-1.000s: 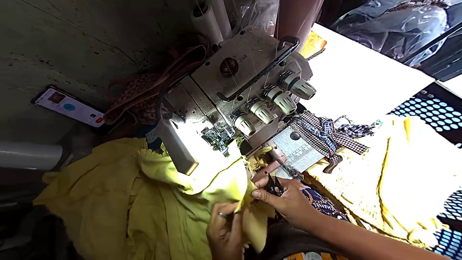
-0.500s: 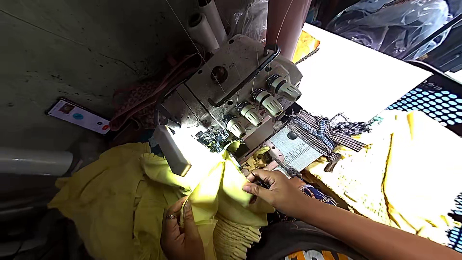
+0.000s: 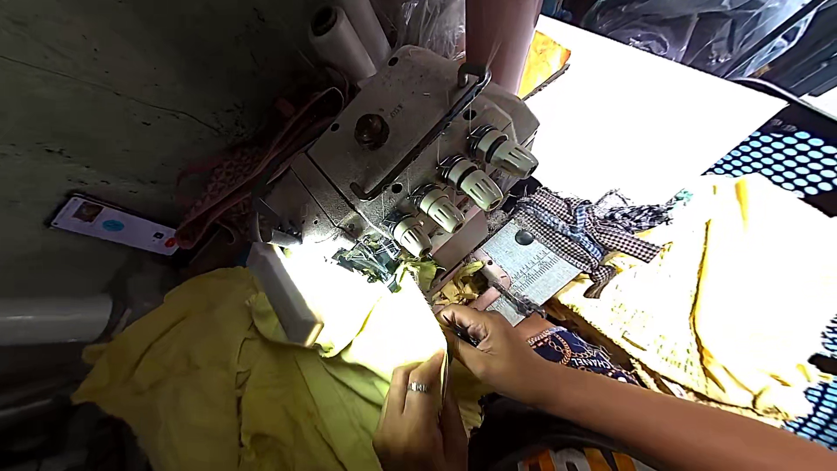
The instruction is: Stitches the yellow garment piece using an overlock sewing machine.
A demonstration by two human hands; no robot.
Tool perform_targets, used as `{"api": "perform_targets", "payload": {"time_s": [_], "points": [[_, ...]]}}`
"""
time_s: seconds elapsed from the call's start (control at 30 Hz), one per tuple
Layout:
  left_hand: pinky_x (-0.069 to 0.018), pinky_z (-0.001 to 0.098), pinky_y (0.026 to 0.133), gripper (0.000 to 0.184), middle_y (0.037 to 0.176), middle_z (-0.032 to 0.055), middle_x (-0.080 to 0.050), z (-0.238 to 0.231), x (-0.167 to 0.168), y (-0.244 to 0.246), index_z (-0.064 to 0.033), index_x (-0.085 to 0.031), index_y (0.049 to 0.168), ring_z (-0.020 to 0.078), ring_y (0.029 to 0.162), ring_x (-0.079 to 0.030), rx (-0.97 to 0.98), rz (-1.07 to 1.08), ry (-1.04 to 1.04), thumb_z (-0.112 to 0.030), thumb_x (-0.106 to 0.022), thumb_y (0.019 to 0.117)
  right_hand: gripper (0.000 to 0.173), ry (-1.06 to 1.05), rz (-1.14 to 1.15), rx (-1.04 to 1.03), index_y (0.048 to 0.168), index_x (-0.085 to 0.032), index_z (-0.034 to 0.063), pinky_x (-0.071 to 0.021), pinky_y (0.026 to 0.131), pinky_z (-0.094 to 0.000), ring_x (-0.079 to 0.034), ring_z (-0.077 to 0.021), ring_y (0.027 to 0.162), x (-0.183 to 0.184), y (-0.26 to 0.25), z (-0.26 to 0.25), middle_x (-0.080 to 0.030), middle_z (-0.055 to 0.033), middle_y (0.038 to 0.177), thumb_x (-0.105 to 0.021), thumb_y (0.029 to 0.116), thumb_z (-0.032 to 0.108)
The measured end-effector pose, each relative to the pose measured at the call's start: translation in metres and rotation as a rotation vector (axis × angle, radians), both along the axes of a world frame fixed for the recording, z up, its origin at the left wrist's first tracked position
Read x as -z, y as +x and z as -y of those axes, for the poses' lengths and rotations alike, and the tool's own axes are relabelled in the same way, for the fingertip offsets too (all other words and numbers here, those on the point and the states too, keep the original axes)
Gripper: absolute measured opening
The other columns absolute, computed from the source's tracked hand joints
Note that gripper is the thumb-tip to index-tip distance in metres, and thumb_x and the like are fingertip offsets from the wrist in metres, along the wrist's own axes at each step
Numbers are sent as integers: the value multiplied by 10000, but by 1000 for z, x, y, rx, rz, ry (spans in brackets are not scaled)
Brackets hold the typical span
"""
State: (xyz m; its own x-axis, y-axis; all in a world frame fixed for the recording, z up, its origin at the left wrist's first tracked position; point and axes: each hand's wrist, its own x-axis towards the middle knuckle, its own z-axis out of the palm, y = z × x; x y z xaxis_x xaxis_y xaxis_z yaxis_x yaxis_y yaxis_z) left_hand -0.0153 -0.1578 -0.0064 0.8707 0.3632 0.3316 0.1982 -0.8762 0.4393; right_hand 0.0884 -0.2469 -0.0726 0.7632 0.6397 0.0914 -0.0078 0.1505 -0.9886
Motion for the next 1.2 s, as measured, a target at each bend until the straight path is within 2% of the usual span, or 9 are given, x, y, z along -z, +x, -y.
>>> {"api": "perform_targets", "payload": {"time_s": [0.43,0.53,0.6,0.73,0.9,0.97,1.03,1.1,1.2], "points": [[-505,205,635,203,807,80,-703,-16,7,34,-49,-772,911,128,736,-668,-83,61,286,-168,-608,906,135,75,-25,79,1005,-586,34,-478,636,-74,-565,90,669,3,-6,-10,-610,57,757,-621,1006,164],[-511,251,757,226,877,84,-703,-51,12,38,-50,-741,929,136,848,-656,85,131,77,-209,-580,912,158,100,-56,94,1004,-579,33,-500,675,-95,-591,75,717,4,-7,-14,-637,46,801,-674,966,154],[-525,192,882,157,958,-11,-713,-87,7,35,-69,-723,915,14,979,-648,152,120,-229,-177,-615,881,269,106,-61,90,1016,-557,54,-513,654,-105,-606,73,712,8,-7,-19,-658,50,822,-766,891,168],[-519,112,815,223,928,21,-723,-126,-26,11,47,-703,948,-82,894,-641,7,-69,-229,-72,-602,789,399,8,197,191,1049,-544,-1,-530,735,-150,-653,-1,802,25,-12,-27,-689,-64,863,-800,860,240],[-536,107,807,177,904,-46,-703,-82,-60,-13,43,-671,987,-118,872,-629,-57,-14,-234,-129,-628,983,312,49,217,168,987,-588,4,-486,642,-124,-570,21,667,26,-17,-14,-592,-25,736,-509,1082,290],[-534,127,841,166,942,9,-712,-46,-55,-16,-9,-676,1013,-54,915,-655,81,-35,-200,-165,-621,1010,308,18,154,124,967,-595,29,-465,625,-95,-553,59,650,16,-21,-3,-588,6,717,-486,1087,291],[-550,186,724,157,902,124,-719,-11,-37,-8,4,-752,1015,97,803,-681,123,-63,-108,-43,-637,917,219,32,107,86,964,-580,36,-453,637,-75,-548,86,669,10,-23,4,-588,27,735,-499,1061,215],[-539,214,598,201,884,137,-721,8,-20,2,-24,-766,1004,140,720,-688,69,-86,5,-5,-619,868,128,72,77,65,1005,-592,9,-486,684,-86,-593,81,730,9,-22,4,-634,13,785,-516,974,107],[-496,232,523,242,851,107,-709,12,-8,13,-47,-769,1004,150,654,-663,-17,-83,165,-27,-578,857,126,81,32,74,1030,-597,7,-505,715,-95,-612,85,767,8,-18,-3,-652,26,818,-520,966,84]]}}
